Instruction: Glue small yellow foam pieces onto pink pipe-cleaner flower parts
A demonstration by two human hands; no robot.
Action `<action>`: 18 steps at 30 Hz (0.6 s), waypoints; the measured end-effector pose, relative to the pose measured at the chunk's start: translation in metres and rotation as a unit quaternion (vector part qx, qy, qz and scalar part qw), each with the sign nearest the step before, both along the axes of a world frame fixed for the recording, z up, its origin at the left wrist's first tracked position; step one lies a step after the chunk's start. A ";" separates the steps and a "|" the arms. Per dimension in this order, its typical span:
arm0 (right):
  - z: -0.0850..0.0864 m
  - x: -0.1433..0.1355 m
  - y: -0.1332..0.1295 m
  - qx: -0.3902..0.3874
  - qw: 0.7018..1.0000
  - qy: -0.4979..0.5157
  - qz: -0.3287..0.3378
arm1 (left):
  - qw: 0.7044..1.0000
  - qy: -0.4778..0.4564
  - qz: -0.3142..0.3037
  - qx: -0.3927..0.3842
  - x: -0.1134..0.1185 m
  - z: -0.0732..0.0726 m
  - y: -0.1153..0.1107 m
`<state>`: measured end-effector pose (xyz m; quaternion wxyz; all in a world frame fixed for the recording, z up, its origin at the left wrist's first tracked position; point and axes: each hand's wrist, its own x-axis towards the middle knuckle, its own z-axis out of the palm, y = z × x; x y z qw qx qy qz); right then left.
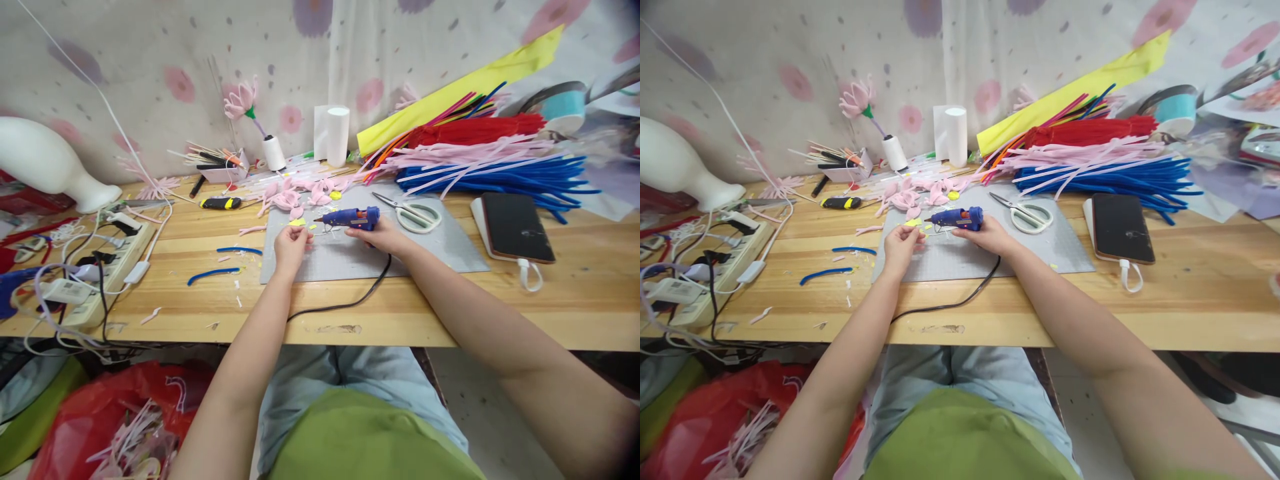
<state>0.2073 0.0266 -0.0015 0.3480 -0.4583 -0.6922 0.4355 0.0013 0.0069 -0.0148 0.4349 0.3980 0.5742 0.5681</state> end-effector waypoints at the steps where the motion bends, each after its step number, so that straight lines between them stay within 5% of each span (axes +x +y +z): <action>1: -0.001 -0.003 0.000 0.005 1.000 -0.002 0.005 | 1.000 0.007 -0.001 -0.001 0.001 0.000 0.000; 18: -0.004 -0.012 0.002 0.064 0.998 -0.015 0.020 | 0.999 0.037 -0.008 -0.008 0.003 0.000 -0.001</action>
